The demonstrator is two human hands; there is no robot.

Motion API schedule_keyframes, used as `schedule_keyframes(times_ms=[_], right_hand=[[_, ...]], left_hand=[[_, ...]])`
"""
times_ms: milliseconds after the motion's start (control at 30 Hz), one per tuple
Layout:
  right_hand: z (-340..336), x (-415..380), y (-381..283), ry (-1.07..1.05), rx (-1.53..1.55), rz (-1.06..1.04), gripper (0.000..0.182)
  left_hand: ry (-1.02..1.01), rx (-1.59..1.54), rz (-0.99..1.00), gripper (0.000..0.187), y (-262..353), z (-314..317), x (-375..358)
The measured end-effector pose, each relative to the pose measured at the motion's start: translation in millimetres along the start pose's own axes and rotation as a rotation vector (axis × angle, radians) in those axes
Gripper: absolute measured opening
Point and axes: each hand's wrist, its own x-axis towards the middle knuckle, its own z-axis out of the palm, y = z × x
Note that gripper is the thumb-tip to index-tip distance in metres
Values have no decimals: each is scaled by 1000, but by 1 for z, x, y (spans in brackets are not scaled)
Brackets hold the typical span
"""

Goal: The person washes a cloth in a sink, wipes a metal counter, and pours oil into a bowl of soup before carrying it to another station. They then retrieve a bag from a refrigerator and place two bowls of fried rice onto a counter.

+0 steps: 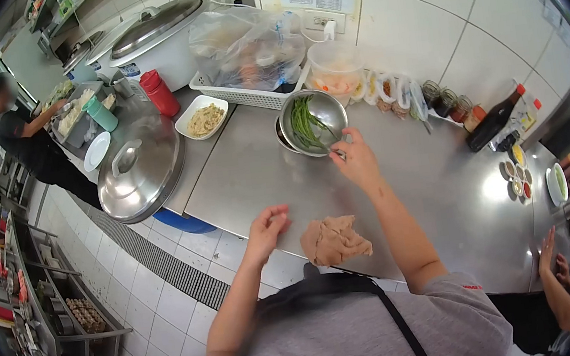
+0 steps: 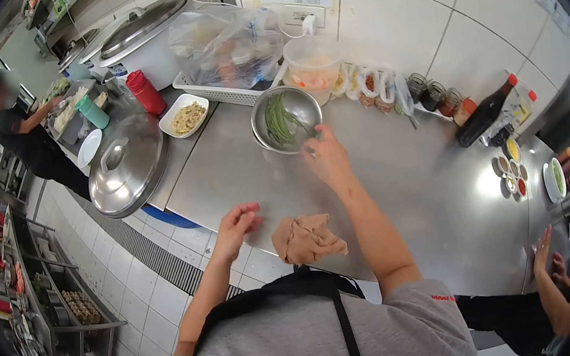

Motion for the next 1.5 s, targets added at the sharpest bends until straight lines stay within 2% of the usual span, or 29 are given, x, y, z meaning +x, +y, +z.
schedule_keyframes(times_ms=[133,200,333,400,433,500,533,600,733,833,900,1000,1133,1267,1333,1467,1500], right_hand=[[-8,15,8,92,102,-49,13],[-27,23,6,86,164,46,10],[-49,10,30,190,372,8,6],[-52,-9,45,205,830,142,4],[-55,-20,45,212,826,158,4],[-64,-44,37,261,1691,576,12],[-62,-55,36,279,1687,595,12],[-58,-70,33,347,1777,767,21],[-47,-85,46,282,1750,701,22],[-40,-74,73,209,1600,643,21],[-46,-48,65,315,1081,900,26],[-38,-27,68,244,892,898,25],[-26,-25,79,301,885,770,22],[-73,-23,73,560,1344,676,22],[-95,-26,84,722,1381,587,23],[-123,-38,96,772,1234,598,21],[-121,-45,105,722,1124,633,20]], left_hand=[[132,16,1,27,17,-2,66],[182,-19,4,29,24,-2,100],[265,-167,-64,42,38,11,152],[280,-197,-80,47,39,19,162],[217,-175,-87,48,42,22,166],[137,-129,-88,50,43,25,170],[124,-124,-105,50,42,27,170],[135,-88,-132,50,44,32,165],[114,-134,-106,53,32,41,160],[77,-150,-133,55,28,55,149],[57,-166,-160,54,28,66,142],[44,-213,-187,47,26,78,131],[22,-246,-224,40,27,83,126],[-30,-298,-293,38,23,78,122],[-24,-299,-296,35,21,76,122],[-25,-349,-328,23,17,76,127],[-34,-360,-328,20,16,75,130]])
